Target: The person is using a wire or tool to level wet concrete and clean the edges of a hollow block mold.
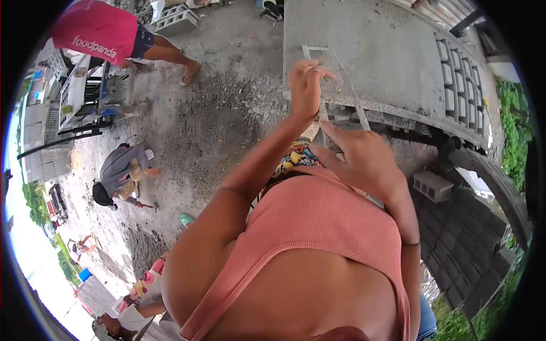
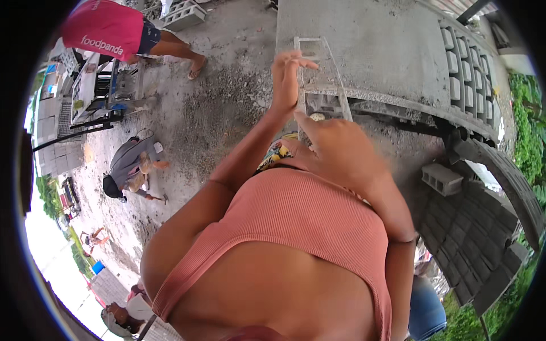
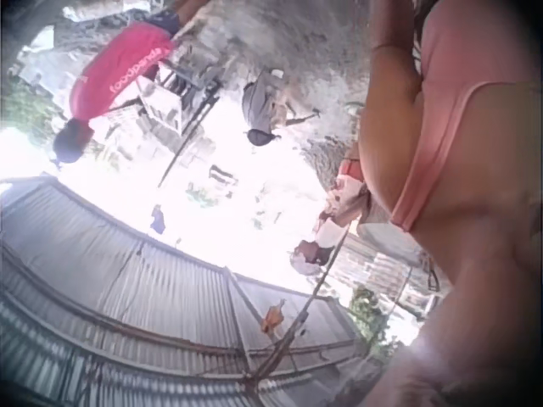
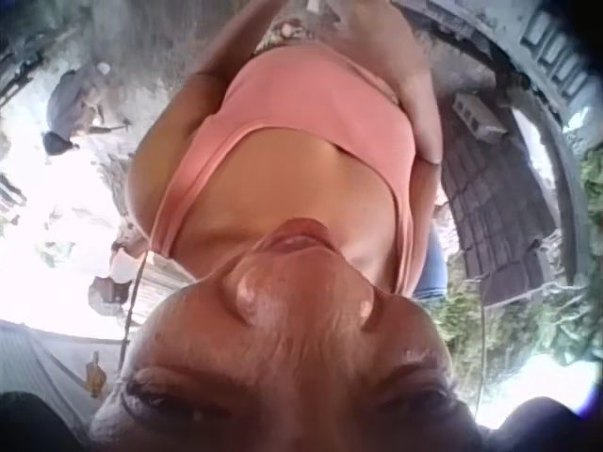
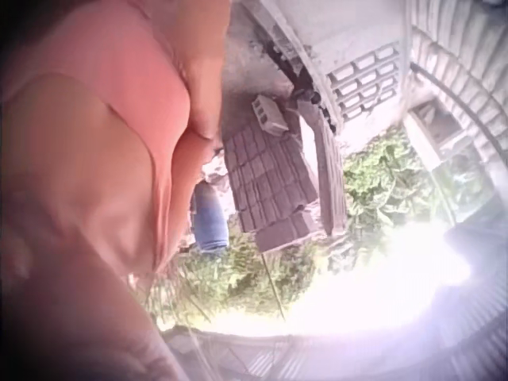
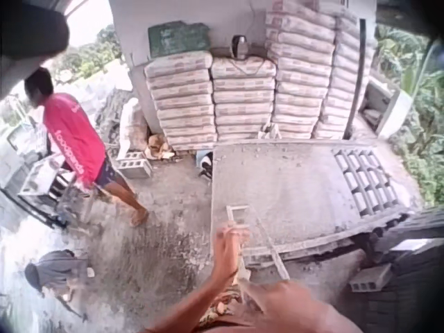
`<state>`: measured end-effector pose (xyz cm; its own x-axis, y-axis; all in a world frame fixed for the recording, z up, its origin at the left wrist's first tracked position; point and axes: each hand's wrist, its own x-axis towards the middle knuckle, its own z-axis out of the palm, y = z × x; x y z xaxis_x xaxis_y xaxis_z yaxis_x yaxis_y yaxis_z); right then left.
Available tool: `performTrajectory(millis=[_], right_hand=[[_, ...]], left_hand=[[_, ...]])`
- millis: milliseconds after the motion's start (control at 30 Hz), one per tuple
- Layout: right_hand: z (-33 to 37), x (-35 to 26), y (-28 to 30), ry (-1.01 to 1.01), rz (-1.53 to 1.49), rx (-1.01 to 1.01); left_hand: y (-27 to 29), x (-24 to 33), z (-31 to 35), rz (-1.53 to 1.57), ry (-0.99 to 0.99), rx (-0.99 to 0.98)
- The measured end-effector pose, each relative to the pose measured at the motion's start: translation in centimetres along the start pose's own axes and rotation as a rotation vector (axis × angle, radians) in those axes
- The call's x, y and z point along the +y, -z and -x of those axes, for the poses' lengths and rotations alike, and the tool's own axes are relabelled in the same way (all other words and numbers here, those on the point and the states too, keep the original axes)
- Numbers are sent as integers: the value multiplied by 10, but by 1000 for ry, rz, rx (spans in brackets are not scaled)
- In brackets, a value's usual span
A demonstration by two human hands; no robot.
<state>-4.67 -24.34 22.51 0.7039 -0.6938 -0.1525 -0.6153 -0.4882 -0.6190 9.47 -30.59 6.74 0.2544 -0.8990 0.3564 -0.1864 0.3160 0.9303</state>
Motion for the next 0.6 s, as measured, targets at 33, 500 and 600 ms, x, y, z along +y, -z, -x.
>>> performTrajectory(millis=[33, 500, 600], right_hand=[[5, 0, -11, 21, 15, 19], [58, -45, -73, 216, 349, 298], [43, -39, -82, 167, 367, 244]], left_hand=[[5, 14, 7, -3, -30, 9], [36, 64, 75, 688, 1015, 43], [40, 55, 73, 644, 1020, 56]])
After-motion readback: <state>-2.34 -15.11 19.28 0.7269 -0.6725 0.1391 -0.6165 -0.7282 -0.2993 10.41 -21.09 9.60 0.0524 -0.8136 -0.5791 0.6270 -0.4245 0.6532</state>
